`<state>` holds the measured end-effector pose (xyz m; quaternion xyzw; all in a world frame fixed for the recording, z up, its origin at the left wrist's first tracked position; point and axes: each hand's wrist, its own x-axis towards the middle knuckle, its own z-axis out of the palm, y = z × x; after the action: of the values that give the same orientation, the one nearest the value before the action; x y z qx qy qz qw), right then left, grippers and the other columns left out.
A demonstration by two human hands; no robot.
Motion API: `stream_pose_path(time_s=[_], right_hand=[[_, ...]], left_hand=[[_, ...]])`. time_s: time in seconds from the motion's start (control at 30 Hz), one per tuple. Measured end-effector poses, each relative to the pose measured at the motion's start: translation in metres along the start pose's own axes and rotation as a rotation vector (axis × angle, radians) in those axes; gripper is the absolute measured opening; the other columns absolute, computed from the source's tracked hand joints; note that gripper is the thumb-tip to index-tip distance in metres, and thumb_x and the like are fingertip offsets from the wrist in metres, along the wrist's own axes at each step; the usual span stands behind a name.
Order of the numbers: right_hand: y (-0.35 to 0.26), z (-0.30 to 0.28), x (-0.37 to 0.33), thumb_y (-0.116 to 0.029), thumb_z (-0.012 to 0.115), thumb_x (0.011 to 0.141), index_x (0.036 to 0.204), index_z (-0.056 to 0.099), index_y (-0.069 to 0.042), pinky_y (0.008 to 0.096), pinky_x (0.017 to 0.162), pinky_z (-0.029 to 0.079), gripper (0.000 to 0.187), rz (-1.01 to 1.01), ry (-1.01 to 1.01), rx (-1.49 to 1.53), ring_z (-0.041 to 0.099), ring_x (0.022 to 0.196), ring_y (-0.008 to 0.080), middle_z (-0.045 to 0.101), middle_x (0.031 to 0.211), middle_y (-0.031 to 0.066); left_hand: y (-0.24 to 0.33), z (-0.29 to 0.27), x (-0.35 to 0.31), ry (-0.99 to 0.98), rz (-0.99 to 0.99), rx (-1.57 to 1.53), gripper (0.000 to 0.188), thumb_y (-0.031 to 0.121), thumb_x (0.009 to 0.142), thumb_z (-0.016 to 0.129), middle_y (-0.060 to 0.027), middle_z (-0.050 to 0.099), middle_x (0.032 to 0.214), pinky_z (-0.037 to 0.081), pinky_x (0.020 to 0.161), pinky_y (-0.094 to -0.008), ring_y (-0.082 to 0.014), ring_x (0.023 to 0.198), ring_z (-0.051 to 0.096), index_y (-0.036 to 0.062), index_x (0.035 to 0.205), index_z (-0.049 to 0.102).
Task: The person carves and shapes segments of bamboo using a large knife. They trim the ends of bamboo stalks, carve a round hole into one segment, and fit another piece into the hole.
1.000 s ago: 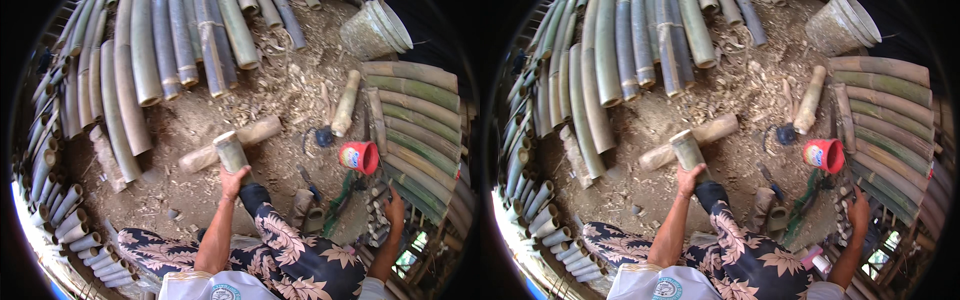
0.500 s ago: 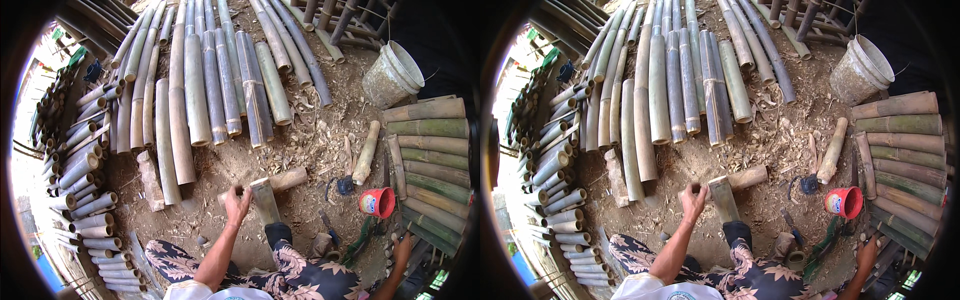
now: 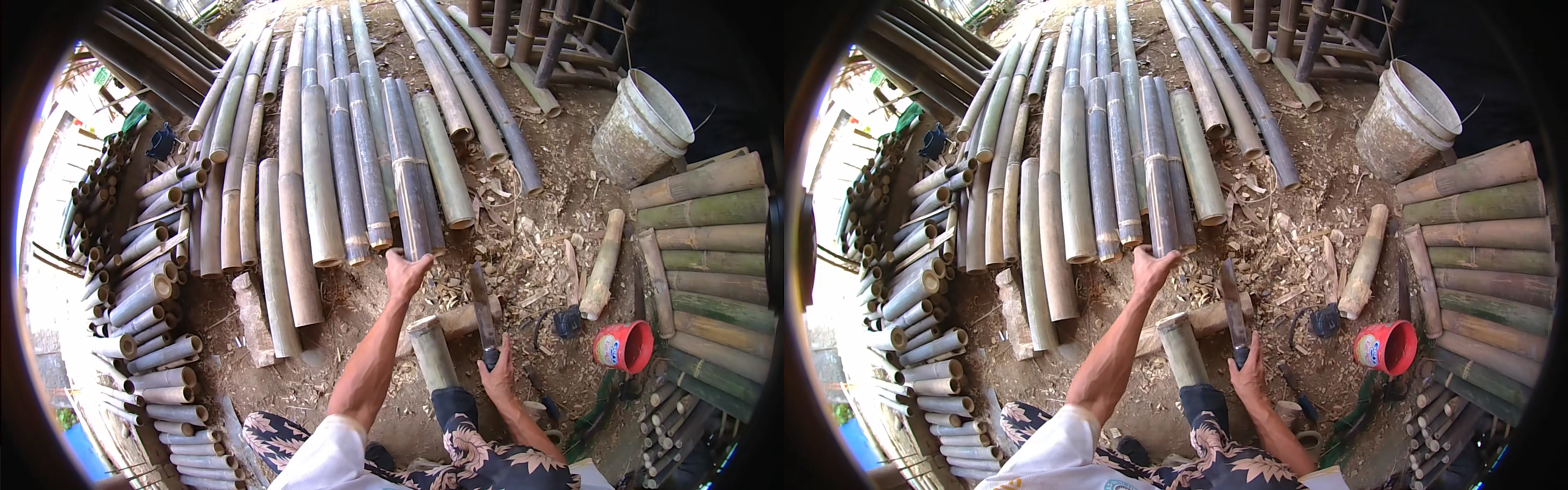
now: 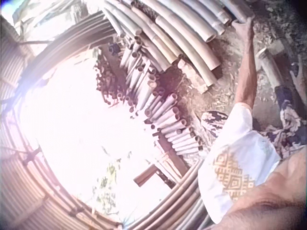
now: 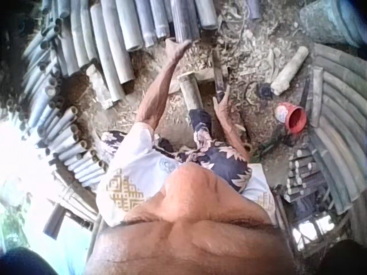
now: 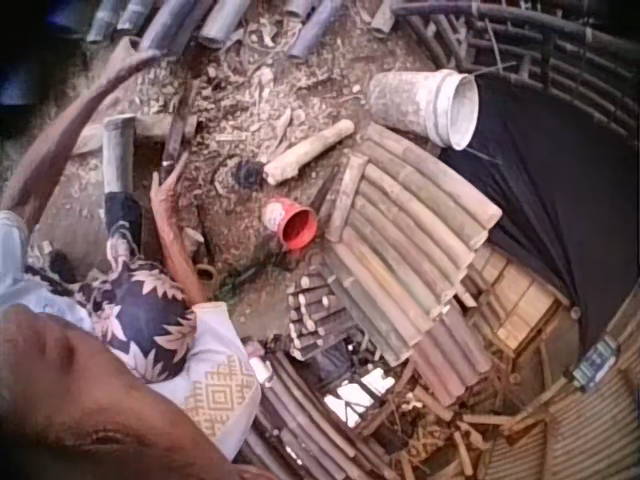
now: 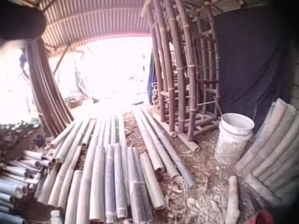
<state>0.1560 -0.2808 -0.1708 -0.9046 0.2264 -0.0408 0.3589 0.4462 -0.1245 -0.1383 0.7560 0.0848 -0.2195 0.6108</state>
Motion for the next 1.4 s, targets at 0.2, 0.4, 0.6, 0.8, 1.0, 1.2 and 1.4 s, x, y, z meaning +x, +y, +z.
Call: stream_pose_path(time_s=[0.2,0.4,0.6,0.8,1.0,1.2,1.4], right_hand=[[-0.083,-0.026,0.055,-0.045,0.059,0.095,0.15,0.024,0.0,0.043,0.099,0.044,0.079,0.114,-0.136,0.827,0.054,0.116,0.0301,0.053,0.129,0.0191],[-0.135,-0.01,0.086,-0.04,0.073,0.081,0.133,0.037,0.0,0.0387,0.073,0.061,0.075,0.148,-0.793,1.181,0.066,0.085,0.024,0.058,0.105,0.017],[-0.152,0.013,-0.004,-0.043,0.076,0.079,0.147,0.022,0.005,0.0412,0.111,0.035,0.099,-0.227,-0.664,0.735,0.045,0.127,0.0335,0.044,0.135,0.0248],[-0.102,0.005,0.012,-0.053,0.063,0.087,0.145,0.028,0.006,0.0539,0.11,0.033,0.09,-0.344,-0.364,0.041,0.039,0.13,0.0435,0.038,0.138,0.0297],[-0.01,0.018,0.014,-0.027,0.08,0.076,0.147,0.025,0.0,0.0502,0.102,0.04,0.094,0.152,-0.231,-0.074,0.047,0.121,0.0461,0.043,0.132,0.0289],[0.029,0.022,0.018,-0.016,0.077,0.075,0.139,0.036,0.006,0.0453,0.097,0.043,0.079,0.206,-0.264,0.119,0.054,0.114,0.0415,0.055,0.119,0.0292],[-0.03,-0.047,0.025,-0.018,0.072,0.084,0.125,0.057,0.001,0.0256,0.053,0.043,0.047,0.34,-0.337,0.436,0.049,0.059,0.0077,0.053,0.074,-0.0029]], left_hand=[[0.0,-0.008,-0.16,-0.448,-0.421,-1.209,0.053,0.025,0.089,0.052,-0.0219,0.067,0.11,0.052,0.096,-0.0431,-0.0302,0.099,0.068,-0.007,0.131,0.048],[-0.041,-0.059,-0.214,-0.425,-0.286,-0.084,0.043,0.028,0.094,0.054,-0.0189,0.071,0.103,0.055,0.089,-0.0387,-0.0254,0.095,0.07,-0.0046,0.121,0.062],[0.008,-0.108,-0.117,-0.253,-0.077,-0.697,0.068,0.058,0.094,0.052,-0.018,0.059,0.121,0.047,0.095,-0.0432,-0.0263,0.108,0.061,0.0025,0.133,0.048],[0.03,-0.122,-0.116,0.219,0.303,-0.202,0.07,0.03,0.074,0.085,-0.0119,0.063,0.107,0.051,0.085,-0.0319,-0.0174,0.092,0.062,-0.003,0.124,0.05],[-0.008,-0.137,-0.172,0.409,0.346,-0.224,0.076,0.029,0.069,0.085,-0.014,0.065,0.104,0.058,0.083,-0.0437,-0.0249,0.087,0.067,0.0003,0.129,0.047],[0.058,-0.141,-0.273,0.091,0.859,-0.915,0.078,0.02,0.075,0.076,-0.014,0.05,0.123,0.039,0.105,-0.0489,-0.0296,0.112,0.053,0.0112,0.141,0.036],[0.08,-0.112,-0.3,0.207,0.992,-0.408,0.081,0.047,0.076,0.079,-0.0096,0.053,0.11,0.043,0.096,-0.0474,-0.0249,0.104,0.055,0.009,0.134,0.037]])
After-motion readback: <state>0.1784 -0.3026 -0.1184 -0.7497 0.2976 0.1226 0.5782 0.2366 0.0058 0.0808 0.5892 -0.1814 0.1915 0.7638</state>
